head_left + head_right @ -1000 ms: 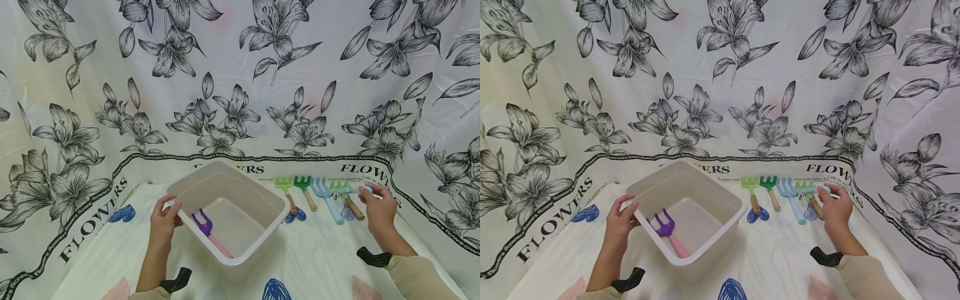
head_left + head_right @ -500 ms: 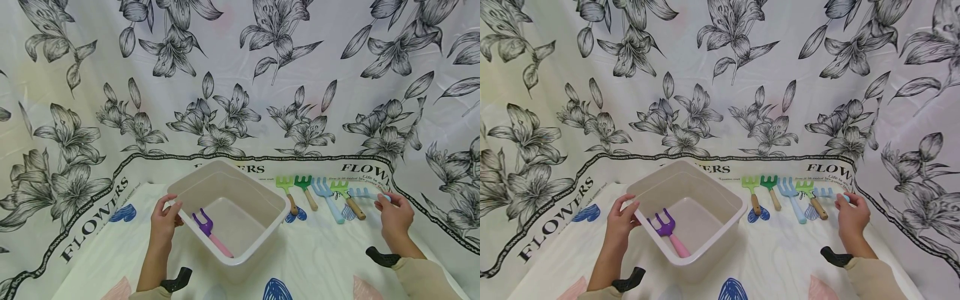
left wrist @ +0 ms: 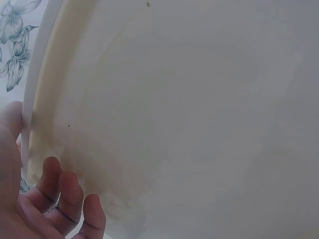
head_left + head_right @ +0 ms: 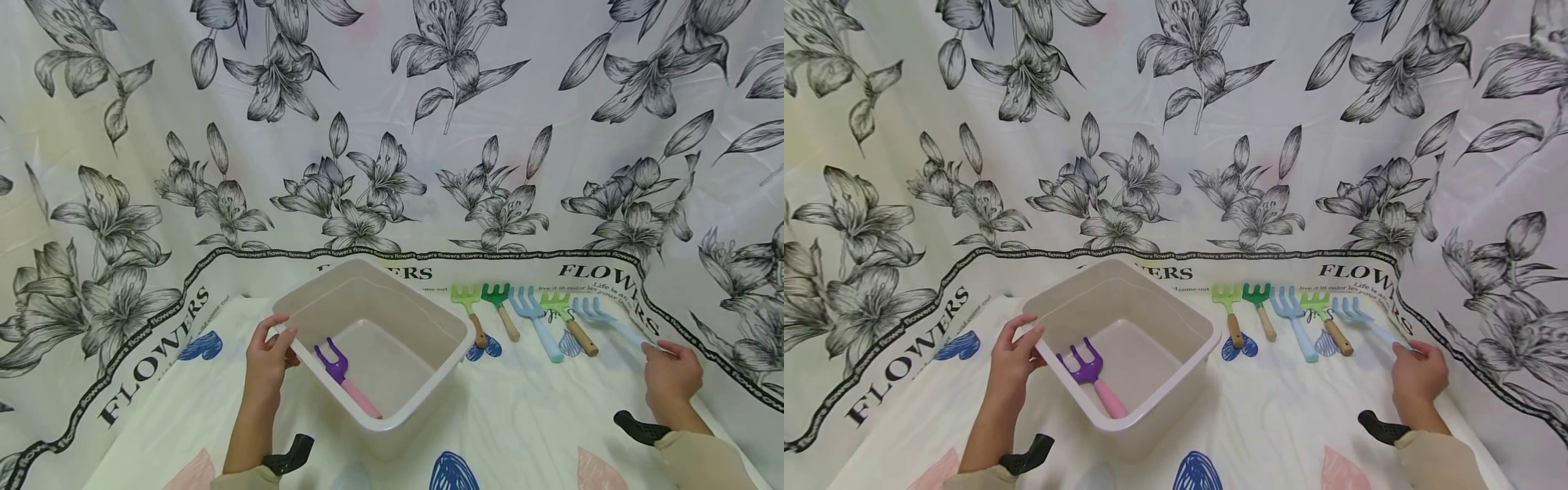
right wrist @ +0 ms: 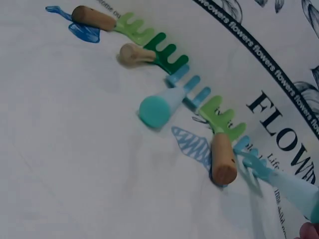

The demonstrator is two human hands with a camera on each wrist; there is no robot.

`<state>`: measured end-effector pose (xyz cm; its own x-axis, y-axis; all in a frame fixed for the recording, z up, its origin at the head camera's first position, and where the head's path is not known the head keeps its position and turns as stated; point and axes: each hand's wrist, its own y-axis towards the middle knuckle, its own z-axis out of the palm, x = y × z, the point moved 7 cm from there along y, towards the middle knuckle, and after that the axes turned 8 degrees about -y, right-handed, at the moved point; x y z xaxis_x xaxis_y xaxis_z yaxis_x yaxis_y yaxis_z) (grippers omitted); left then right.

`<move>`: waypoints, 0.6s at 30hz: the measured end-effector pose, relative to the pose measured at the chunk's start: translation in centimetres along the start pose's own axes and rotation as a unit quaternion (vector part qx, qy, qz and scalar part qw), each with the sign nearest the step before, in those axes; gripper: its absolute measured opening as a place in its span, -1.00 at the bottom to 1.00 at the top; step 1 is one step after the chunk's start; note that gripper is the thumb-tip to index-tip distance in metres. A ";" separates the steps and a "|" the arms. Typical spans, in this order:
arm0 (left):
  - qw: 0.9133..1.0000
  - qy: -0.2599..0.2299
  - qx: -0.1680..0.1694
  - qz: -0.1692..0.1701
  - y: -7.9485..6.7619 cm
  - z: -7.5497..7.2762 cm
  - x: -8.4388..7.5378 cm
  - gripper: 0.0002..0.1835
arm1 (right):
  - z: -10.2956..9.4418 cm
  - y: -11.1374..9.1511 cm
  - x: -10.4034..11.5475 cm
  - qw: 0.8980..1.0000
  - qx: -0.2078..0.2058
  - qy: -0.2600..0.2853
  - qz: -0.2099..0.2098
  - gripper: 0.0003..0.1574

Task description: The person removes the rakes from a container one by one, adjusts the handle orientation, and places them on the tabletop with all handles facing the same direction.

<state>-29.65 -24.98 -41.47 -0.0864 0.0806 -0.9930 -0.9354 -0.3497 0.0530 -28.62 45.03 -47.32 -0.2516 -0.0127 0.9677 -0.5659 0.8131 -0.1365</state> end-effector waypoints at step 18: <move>1.000 -0.014 0.003 -0.004 -0.1 -0.1 -0.1 -0.56 | 0.6 2.0 -2.9 0.956 0.069 -0.277 -0.065 -0.41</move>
<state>-29.48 -25.00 -41.33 -0.0877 0.1095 -0.9901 -0.9381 -0.3435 0.0451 -29.48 46.31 -50.55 -0.5281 -0.4464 0.7224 -0.7094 0.6996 -0.0863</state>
